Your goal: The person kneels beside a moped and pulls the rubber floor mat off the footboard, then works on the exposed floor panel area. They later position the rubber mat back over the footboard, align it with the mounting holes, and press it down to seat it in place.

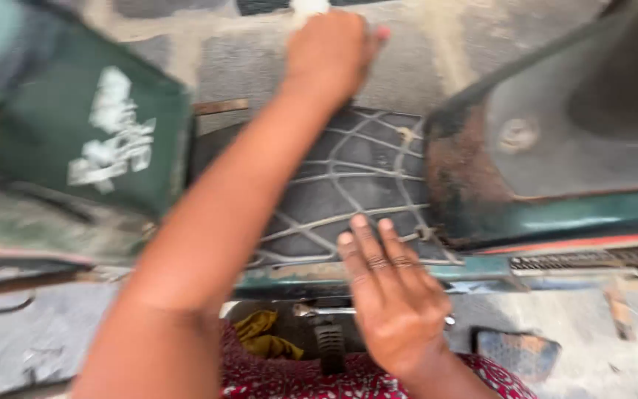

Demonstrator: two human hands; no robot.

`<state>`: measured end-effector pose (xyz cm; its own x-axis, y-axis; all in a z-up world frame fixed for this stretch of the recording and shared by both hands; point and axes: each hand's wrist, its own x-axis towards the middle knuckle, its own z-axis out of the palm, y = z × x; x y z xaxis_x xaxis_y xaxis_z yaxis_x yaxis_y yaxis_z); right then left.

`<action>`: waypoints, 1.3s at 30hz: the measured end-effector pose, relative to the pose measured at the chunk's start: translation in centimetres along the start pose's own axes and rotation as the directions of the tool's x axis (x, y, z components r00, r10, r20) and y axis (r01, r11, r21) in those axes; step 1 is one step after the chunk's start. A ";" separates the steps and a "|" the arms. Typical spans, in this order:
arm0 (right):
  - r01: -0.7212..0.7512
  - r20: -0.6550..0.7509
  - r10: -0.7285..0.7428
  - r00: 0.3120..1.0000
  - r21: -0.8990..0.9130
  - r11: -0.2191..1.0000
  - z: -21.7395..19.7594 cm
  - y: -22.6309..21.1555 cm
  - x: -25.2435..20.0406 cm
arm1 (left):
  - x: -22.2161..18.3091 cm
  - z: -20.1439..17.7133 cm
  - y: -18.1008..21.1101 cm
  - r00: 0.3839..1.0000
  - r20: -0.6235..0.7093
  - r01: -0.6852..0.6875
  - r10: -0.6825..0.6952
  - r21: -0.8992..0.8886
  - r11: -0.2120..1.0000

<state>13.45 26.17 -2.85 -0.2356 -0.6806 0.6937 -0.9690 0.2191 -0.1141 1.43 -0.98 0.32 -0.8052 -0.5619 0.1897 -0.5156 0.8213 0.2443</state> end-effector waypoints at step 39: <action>0.107 -0.193 -0.101 0.976 0.021 0.994 3.0 3.2 0.8 | -3.2 0.8 -0.9 0.987 0.147 0.080 -0.058 -0.142 0.987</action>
<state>9.91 24.22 -4.80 -0.1182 -0.5512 0.8259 -0.9900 0.1303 -0.0547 4.25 0.17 -1.25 -0.8080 -0.5882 0.0330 -0.5312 0.7516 0.3911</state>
